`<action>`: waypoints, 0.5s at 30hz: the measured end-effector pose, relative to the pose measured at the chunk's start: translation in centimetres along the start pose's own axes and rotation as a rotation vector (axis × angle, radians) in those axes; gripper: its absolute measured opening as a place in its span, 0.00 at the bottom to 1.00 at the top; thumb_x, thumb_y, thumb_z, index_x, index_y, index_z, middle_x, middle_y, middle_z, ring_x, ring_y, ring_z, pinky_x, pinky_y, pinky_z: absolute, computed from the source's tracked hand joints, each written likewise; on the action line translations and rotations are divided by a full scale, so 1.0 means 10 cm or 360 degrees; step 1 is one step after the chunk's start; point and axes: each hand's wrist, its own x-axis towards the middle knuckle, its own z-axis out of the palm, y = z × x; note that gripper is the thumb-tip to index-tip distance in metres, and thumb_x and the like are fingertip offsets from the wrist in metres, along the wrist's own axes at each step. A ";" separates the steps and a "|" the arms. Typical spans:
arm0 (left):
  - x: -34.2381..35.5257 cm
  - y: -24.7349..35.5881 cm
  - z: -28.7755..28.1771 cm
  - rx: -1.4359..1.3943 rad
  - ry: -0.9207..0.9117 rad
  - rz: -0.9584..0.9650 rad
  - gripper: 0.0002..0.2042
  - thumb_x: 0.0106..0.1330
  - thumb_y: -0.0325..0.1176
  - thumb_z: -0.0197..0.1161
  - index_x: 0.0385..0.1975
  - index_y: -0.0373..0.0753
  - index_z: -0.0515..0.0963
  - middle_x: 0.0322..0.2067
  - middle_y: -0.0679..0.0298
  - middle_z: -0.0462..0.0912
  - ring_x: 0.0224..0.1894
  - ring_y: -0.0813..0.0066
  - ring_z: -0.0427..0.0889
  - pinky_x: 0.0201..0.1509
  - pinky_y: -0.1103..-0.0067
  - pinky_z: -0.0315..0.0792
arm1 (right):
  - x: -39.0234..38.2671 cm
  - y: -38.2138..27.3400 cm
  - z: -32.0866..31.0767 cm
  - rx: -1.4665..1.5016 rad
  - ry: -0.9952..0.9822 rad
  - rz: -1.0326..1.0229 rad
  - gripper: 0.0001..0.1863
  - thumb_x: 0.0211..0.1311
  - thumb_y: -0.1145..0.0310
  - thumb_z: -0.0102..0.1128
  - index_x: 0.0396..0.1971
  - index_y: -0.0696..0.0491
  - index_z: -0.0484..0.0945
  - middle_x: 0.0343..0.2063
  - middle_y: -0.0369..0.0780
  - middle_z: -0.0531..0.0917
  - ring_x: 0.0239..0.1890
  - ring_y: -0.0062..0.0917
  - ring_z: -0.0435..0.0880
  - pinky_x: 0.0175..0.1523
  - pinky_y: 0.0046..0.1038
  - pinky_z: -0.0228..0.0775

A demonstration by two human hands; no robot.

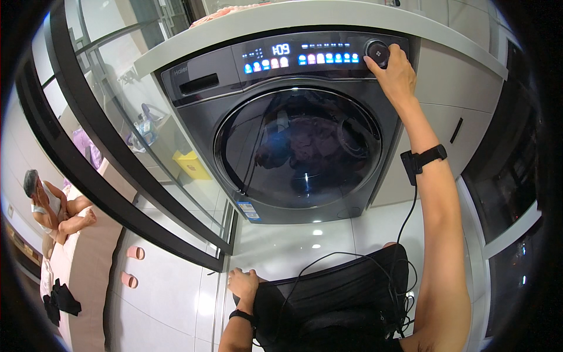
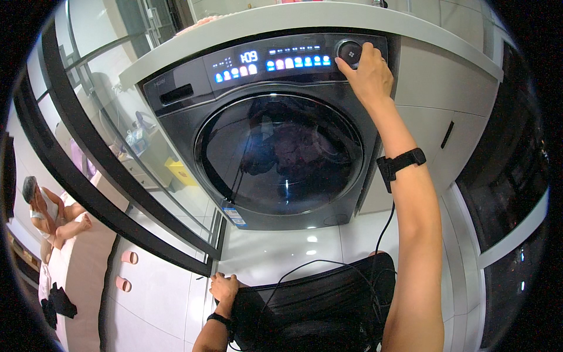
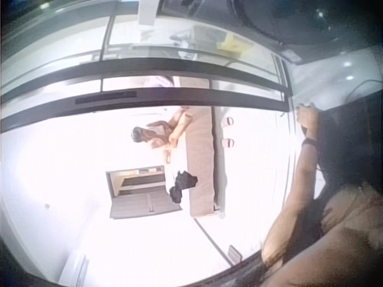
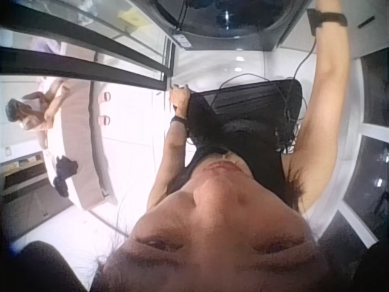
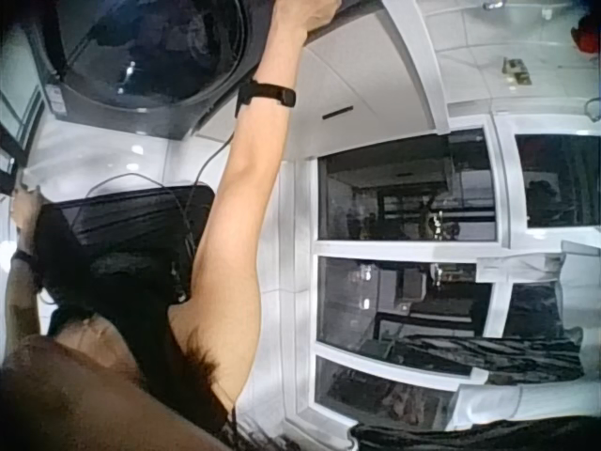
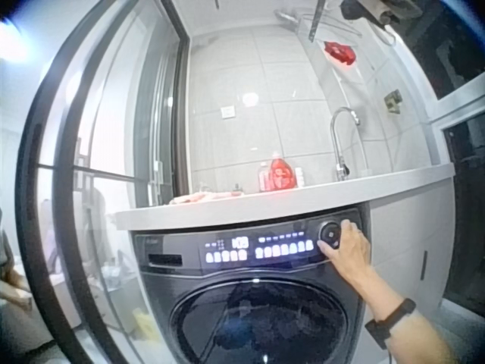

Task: The person is unloading laundry from a washing machine and then configuring a new wash cycle with detergent and softener.

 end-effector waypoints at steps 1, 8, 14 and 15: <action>0.01 -0.01 0.03 0.0003 0.0021 0.0012 0.20 0.48 0.43 0.59 0.37 0.36 0.74 0.41 0.54 0.74 0.45 0.56 0.74 0.49 0.64 0.65 | 0.00 0.00 -0.01 -0.0001 0.0000 -0.0002 0.30 0.49 0.48 0.60 0.40 0.59 0.66 0.37 0.50 0.76 0.40 0.42 0.77 0.41 0.39 0.71; 0.00 -0.01 0.02 0.0023 0.0054 0.0015 0.19 0.47 0.43 0.60 0.35 0.36 0.75 0.40 0.54 0.75 0.44 0.56 0.75 0.47 0.64 0.66 | -0.05 0.01 0.03 0.0067 0.0071 -0.0019 0.36 0.47 0.48 0.61 0.50 0.57 0.63 0.39 0.49 0.75 0.41 0.43 0.77 0.44 0.40 0.70; 0.00 0.02 -0.05 0.0013 -0.0119 -0.0030 0.23 0.49 0.44 0.59 0.43 0.36 0.72 0.45 0.55 0.72 0.47 0.57 0.73 0.51 0.65 0.63 | -0.05 0.04 0.05 0.0084 0.0059 -0.0058 0.35 0.47 0.51 0.61 0.54 0.52 0.62 0.40 0.48 0.75 0.41 0.42 0.77 0.43 0.39 0.71; 0.00 0.01 -0.04 0.0014 -0.0118 -0.0030 0.23 0.49 0.44 0.59 0.43 0.36 0.72 0.45 0.55 0.72 0.47 0.57 0.73 0.51 0.65 0.63 | -0.05 0.04 0.05 0.0084 0.0047 -0.0056 0.35 0.48 0.52 0.60 0.54 0.52 0.62 0.39 0.47 0.75 0.41 0.42 0.77 0.43 0.39 0.71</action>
